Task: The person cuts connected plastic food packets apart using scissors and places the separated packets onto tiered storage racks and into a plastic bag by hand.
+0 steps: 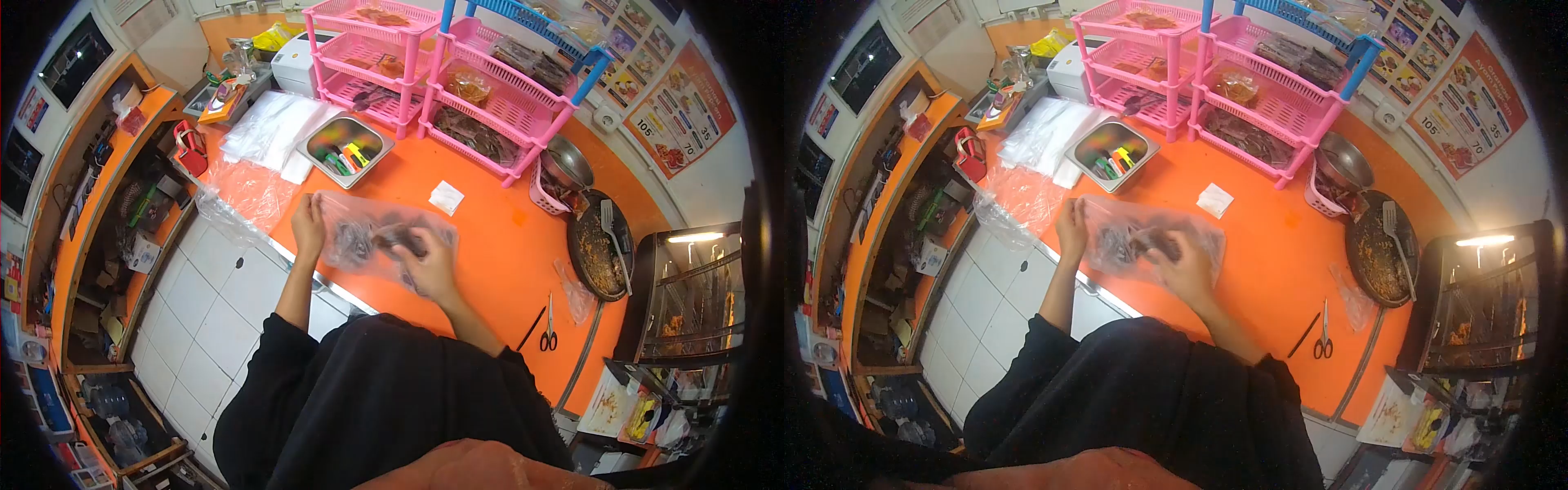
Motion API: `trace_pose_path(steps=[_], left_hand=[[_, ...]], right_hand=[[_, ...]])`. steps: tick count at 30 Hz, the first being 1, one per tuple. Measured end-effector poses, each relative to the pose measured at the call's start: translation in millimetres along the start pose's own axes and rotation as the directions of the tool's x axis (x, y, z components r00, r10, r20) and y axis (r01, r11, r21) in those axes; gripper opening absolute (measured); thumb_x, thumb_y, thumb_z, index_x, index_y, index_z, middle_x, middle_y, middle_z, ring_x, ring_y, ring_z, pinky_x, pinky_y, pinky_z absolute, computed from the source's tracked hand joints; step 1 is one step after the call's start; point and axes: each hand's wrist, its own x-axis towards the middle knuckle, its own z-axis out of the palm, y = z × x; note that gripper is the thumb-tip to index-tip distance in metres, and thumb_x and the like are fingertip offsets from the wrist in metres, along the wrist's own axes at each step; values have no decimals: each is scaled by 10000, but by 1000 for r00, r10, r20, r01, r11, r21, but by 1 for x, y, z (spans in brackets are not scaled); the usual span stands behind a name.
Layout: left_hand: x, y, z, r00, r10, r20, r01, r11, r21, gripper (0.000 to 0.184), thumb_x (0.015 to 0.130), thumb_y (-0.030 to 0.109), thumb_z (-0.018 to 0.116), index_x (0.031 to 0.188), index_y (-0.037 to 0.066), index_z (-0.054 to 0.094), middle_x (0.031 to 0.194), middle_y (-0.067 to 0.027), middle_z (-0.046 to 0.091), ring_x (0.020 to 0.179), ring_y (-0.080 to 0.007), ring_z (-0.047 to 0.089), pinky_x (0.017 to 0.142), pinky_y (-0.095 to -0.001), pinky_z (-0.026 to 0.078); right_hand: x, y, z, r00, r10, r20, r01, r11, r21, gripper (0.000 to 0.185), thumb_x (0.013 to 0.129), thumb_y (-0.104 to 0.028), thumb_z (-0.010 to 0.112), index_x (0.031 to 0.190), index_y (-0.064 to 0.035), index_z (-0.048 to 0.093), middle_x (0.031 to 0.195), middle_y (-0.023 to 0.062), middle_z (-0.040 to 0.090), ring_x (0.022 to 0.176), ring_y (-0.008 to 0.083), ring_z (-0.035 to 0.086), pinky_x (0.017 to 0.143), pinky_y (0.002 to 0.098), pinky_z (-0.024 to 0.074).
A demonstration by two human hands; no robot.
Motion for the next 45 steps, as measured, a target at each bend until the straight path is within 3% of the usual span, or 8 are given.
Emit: trace_pose_path(steps=[9, 11, 16, 23, 26, 31, 34, 45], left_hand=[[31, -44, -48, 991, 104, -85, -56, 897, 439, 225, 904, 236, 519, 962, 23, 561, 892, -191, 607, 839, -347, 586, 715, -411, 447], [27, -21, -56, 978, 184, -100, -91, 804, 588, 249, 848, 203, 584, 1034, 39, 557, 1045, -174, 572, 1020, -337, 533, 845, -414, 423], [2, 87, -25, 933, 280, 224, -249, 955, -160, 404, 791, 166, 662, 1146, 27, 528, 1118, -159, 560, 1077, -296, 519, 945, -378, 389], [-67, 176, 44, 426, 629, 650, -285, 775, -564, 388, 804, 207, 695, 1101, 17, 532, 1065, -119, 594, 1047, -219, 554, 905, -342, 425], [-75, 183, 60, 233, 554, 799, 67, 811, -581, 269, 839, 140, 666, 1022, 5, 523, 946, -63, 616, 937, -139, 589, 817, -286, 461], [-81, 180, 55, 375, 480, 794, 409, 683, -606, 100, 889, 35, 581, 947, 15, 501, 898, -40, 612, 857, -73, 581, 732, -212, 461], [-81, 170, 58, 486, 419, 767, 436, 645, -628, 184, 882, -12, 562, 1018, 31, 445, 961, -75, 610, 891, -91, 587, 747, -225, 480], [-68, 171, 55, 471, 420, 776, 327, 733, -596, 548, 746, -61, 689, 1227, 34, 445, 1245, -108, 486, 1172, -179, 464, 946, -319, 451]], right_hand=[[-19, -59, -143, 931, 321, -173, -55, 592, 804, 394, 841, -75, 642, 1201, 15, 509, 1121, 76, 595, 1053, 155, 555, 898, 292, 444], [-26, -58, -153, 944, 233, -232, -23, 752, 659, 366, 846, -79, 638, 1183, 8, 522, 1109, 74, 600, 1031, 146, 566, 890, 273, 444], [-28, -38, -140, 951, 302, -62, -222, 813, 539, 212, 854, -98, 639, 1037, -16, 571, 950, 19, 603, 826, 77, 569, 699, 202, 439], [-43, -64, -138, 949, 312, -42, -239, 803, 546, 230, 848, -150, 658, 1011, -5, 586, 821, 33, 616, 679, 89, 587, 604, 219, 465], [-55, -56, -160, 946, 255, -202, -128, 862, 491, 253, 853, -163, 651, 1023, 11, 585, 849, 48, 621, 781, 120, 602, 717, 249, 481], [-120, 28, -203, 746, 166, -645, -261, 964, -54, 329, 850, -198, 650, 1060, 39, 563, 984, 127, 591, 969, 218, 578, 832, 332, 463], [-203, 100, -212, 662, 161, -732, -720, 408, -561, 393, 807, -205, 669, 1116, 7, 552, 1020, 184, 541, 932, 348, 552, 817, 414, 454], [-235, 96, -212, 476, 426, -769, -874, 327, -360, 292, 756, -258, 694, 908, -9, 669, 783, 167, 605, 727, 325, 593, 664, 409, 465]])
